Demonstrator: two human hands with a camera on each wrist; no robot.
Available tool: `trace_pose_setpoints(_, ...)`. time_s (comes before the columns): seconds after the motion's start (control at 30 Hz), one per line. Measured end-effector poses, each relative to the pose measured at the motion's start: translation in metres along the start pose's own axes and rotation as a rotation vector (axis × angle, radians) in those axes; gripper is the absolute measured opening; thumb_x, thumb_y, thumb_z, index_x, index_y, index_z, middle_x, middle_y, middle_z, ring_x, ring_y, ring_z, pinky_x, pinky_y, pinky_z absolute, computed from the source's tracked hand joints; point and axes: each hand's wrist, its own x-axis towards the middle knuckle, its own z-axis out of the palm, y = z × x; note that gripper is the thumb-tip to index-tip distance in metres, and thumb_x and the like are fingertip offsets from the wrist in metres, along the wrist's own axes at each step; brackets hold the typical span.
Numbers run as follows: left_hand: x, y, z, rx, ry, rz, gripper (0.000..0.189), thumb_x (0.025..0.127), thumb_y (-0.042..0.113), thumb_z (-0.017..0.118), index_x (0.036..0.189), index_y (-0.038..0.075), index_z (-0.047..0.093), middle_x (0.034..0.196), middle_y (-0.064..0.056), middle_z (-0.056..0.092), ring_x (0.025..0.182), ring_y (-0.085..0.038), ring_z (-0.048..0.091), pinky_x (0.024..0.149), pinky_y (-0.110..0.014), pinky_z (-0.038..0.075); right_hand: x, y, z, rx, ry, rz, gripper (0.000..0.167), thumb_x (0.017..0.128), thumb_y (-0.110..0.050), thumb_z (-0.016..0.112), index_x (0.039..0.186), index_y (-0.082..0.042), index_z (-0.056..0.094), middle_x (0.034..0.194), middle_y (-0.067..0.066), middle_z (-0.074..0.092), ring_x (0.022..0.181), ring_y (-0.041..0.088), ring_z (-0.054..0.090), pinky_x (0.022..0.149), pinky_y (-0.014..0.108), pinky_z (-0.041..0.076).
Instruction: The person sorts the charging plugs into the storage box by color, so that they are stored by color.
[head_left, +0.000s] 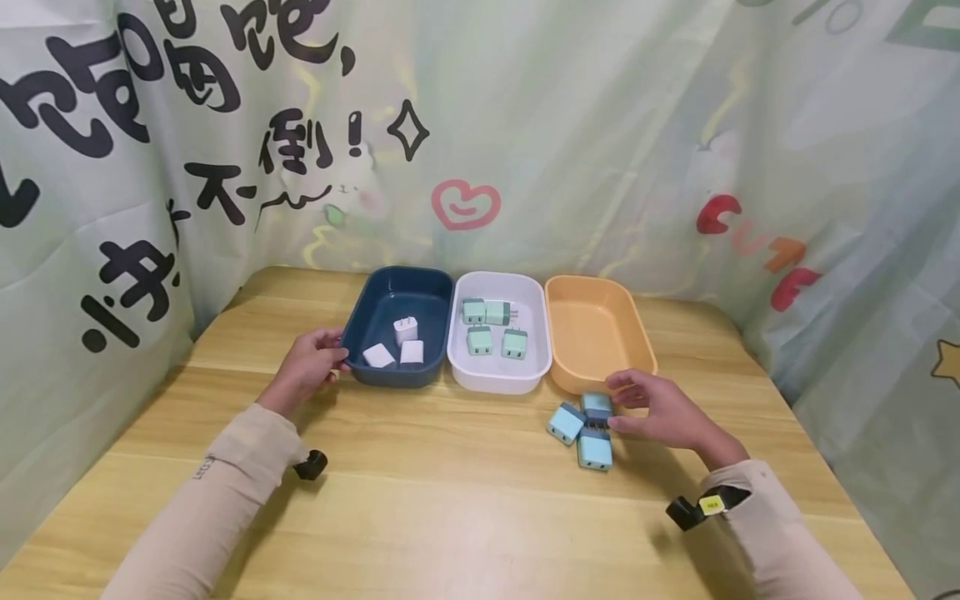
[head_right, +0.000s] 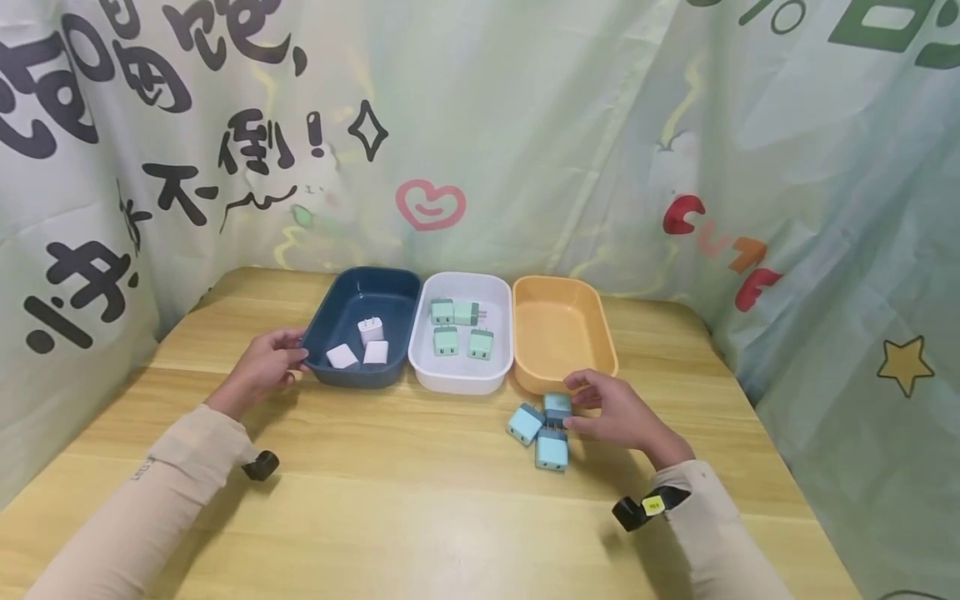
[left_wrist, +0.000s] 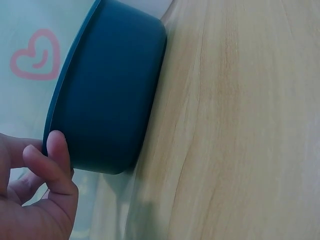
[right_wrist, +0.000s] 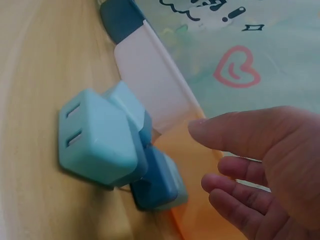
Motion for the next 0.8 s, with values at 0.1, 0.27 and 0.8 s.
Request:
trace_pose_setpoints(0.1, -0.001, 0.002, 0.0, -0.003, 0.0, 0.001, 0.05, 0.101, 0.003, 0.044, 0.15, 0.003, 0.033, 0.134, -0.021, 0.043, 0.088, -0.025, 0.059, 0.059, -0.023, 0.048, -0.001, 0.005, 0.0, -0.007, 0.001, 0.009, 0.05, 0.078, -0.01, 0.082, 0.117, 0.007, 0.056, 0.109, 0.017, 0.064, 0.097, 0.033, 0.064, 0.085, 0.047, 0.052)
trace_pose_setpoints(0.27, -0.002, 0.003, -0.001, -0.008, 0.004, 0.008, 0.049, 0.101, 0.003, 0.044, 0.149, 0.002, 0.034, 0.134, -0.021, 0.044, 0.086, -0.023, 0.059, 0.058, -0.022, 0.047, -0.005, 0.011, 0.005, -0.017, -0.008, 0.036, 0.051, 0.078, -0.011, 0.082, 0.118, 0.008, 0.058, 0.106, 0.015, 0.066, 0.096, 0.032, 0.065, 0.083, 0.045, 0.053)
trace_pose_setpoints(0.8, -0.003, 0.002, -0.001, 0.007, -0.002, 0.029, 0.05, 0.101, 0.002, 0.045, 0.149, 0.001, 0.033, 0.135, -0.023, 0.044, 0.086, -0.024, 0.06, 0.057, -0.022, 0.047, -0.01, 0.027, 0.018, -0.008, -0.015, 0.103, 0.05, 0.085, -0.01, 0.075, 0.126, 0.006, 0.053, 0.11, 0.019, 0.063, 0.093, 0.029, 0.065, 0.079, 0.039, 0.055)
